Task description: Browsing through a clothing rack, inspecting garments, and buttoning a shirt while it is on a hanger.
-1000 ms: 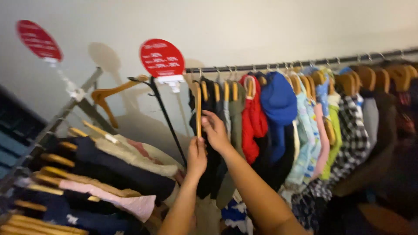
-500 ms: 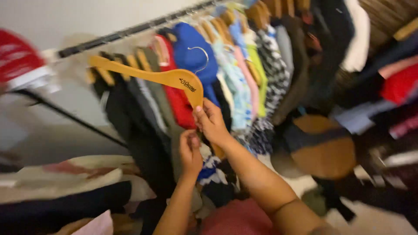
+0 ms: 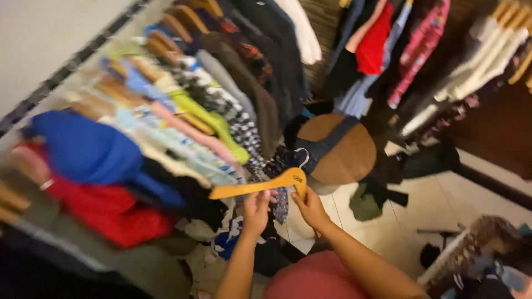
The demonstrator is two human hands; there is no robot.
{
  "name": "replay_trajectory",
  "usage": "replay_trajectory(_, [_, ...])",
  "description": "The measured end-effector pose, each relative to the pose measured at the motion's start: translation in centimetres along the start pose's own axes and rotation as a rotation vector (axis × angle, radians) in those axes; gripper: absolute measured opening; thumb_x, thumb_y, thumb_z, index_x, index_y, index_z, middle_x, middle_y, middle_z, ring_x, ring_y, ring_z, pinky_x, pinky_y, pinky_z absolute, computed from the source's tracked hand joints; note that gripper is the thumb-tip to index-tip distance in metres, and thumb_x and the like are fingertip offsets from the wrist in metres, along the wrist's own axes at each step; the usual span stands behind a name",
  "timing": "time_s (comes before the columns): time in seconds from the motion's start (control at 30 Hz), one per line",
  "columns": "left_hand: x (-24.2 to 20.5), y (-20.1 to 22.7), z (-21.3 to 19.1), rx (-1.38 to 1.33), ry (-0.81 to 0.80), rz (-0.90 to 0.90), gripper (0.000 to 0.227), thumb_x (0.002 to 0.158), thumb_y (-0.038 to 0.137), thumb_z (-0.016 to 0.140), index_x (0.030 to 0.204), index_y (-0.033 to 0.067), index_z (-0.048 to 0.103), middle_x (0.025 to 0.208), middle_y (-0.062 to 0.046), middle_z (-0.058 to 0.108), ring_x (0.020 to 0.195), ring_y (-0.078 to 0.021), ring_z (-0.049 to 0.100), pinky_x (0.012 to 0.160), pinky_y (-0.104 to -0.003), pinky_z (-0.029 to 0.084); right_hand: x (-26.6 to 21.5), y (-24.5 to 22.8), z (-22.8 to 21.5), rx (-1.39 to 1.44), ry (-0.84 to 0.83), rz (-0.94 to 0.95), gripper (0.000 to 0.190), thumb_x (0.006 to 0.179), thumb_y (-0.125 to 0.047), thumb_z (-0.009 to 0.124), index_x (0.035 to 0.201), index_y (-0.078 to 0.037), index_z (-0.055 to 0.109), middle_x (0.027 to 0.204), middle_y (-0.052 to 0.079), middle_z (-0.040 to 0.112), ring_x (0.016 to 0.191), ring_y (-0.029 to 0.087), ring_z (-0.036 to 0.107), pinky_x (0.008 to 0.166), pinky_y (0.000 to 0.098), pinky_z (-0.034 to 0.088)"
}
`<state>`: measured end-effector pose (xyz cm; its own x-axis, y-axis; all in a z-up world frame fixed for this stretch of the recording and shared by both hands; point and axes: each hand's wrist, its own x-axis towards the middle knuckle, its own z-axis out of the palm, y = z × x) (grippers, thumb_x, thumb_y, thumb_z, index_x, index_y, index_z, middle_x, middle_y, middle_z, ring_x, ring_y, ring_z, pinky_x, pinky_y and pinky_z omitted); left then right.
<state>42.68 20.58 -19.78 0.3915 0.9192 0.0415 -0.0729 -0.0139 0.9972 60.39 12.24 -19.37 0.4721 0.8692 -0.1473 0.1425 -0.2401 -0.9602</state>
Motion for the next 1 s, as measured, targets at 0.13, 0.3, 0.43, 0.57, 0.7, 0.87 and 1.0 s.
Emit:
replay_trajectory(0.13, [3.1, -4.4, 6.8, -0.041, -0.203, -0.136, 0.039, 0.104, 0.018, 0.058, 0.139, 0.0012, 0.055, 0.105, -0.017, 0.077, 0.079, -0.0229, 0.076, 0.048, -0.024, 0.054, 3.8, 12.3, -5.8, -0.08, 0.206, 0.116, 0.039, 0.097, -0.032, 0.071, 0.104, 0.004, 0.06, 0.082, 0.027, 0.065, 0.079, 0.04, 0.067, 0.071, 0.0487, 0.052])
replay_trajectory(0.3, [6.6, -15.0, 13.5, -0.014, -0.255, -0.385, 0.044, 0.106, 0.016, 0.057, 0.144, -0.002, 0.047, 0.109, -0.017, 0.074, 0.078, -0.02, 0.074, 0.047, -0.019, 0.052, 10.9, 28.1, -14.5, -0.34, 0.538, 0.411, 0.051, 0.092, -0.045, 0.076, 0.112, 0.001, 0.068, 0.094, 0.028, 0.073, 0.097, 0.046, 0.071, 0.081, 0.0533, 0.056])
replay_trajectory(0.43, [10.5, -21.7, 18.0, 0.053, -0.246, -0.466, 0.04, 0.106, 0.021, 0.059, 0.141, 0.0026, 0.053, 0.111, -0.015, 0.074, 0.085, -0.0222, 0.075, 0.049, -0.022, 0.054, 20.0, 34.2, -18.2, -0.383, 0.556, 0.509, 0.058, 0.091, -0.055, 0.072, 0.109, 0.0, 0.069, 0.098, 0.027, 0.073, 0.098, 0.047, 0.071, 0.083, 0.0558, 0.057])
replay_trajectory(0.57, [12.6, -25.5, 21.1, 0.032, -0.222, -0.519, 0.044, 0.105, 0.026, 0.061, 0.143, 0.0044, 0.054, 0.118, -0.013, 0.073, 0.097, -0.0212, 0.073, 0.057, -0.024, 0.057, 26.2, 38.2, -18.7, -0.405, 0.451, 0.583, 0.043, 0.09, -0.032, 0.075, 0.111, 0.003, 0.063, 0.099, 0.025, 0.07, 0.1, 0.045, 0.071, 0.083, 0.0548, 0.056])
replay_trajectory(0.7, [13.0, -27.8, 20.1, 0.161, -0.185, -0.575, 0.038, 0.107, 0.016, 0.058, 0.143, 0.0051, 0.055, 0.121, -0.014, 0.071, 0.104, -0.0254, 0.072, 0.065, -0.029, 0.058, 30.0, 38.2, -18.0, -0.377, 0.357, 0.531, 0.04, 0.092, -0.019, 0.07, 0.116, 0.01, 0.055, 0.106, 0.03, 0.063, 0.106, 0.049, 0.065, 0.088, 0.0581, 0.051])
replay_trajectory(0.87, [6.6, -34.8, 14.7, 0.106, -0.043, -0.756, 0.036, 0.105, 0.019, 0.057, 0.139, 0.0094, 0.059, 0.116, -0.014, 0.074, 0.1, -0.0261, 0.074, 0.062, -0.028, 0.058, 31.4, 42.2, -17.7, -0.33, 0.246, 0.413, 0.048, 0.097, -0.01, 0.058, 0.133, 0.019, 0.042, 0.13, 0.042, 0.051, 0.125, 0.056, 0.051, 0.106, 0.0665, 0.04])
replay_trajectory(1.0, [0.9, -40.2, 9.7, 0.146, 0.065, -0.924, 0.04, 0.104, 0.03, 0.062, 0.14, 0.0122, 0.061, 0.12, -0.012, 0.076, 0.107, -0.0297, 0.073, 0.072, -0.041, 0.061, 29.3, 38.8, -16.7, -0.479, 0.392, 0.491, 0.065, 0.105, -0.023, 0.069, 0.156, 0.001, 0.037, 0.153, 0.026, 0.036, 0.141, 0.042, 0.046, 0.114, 0.0559, 0.044])
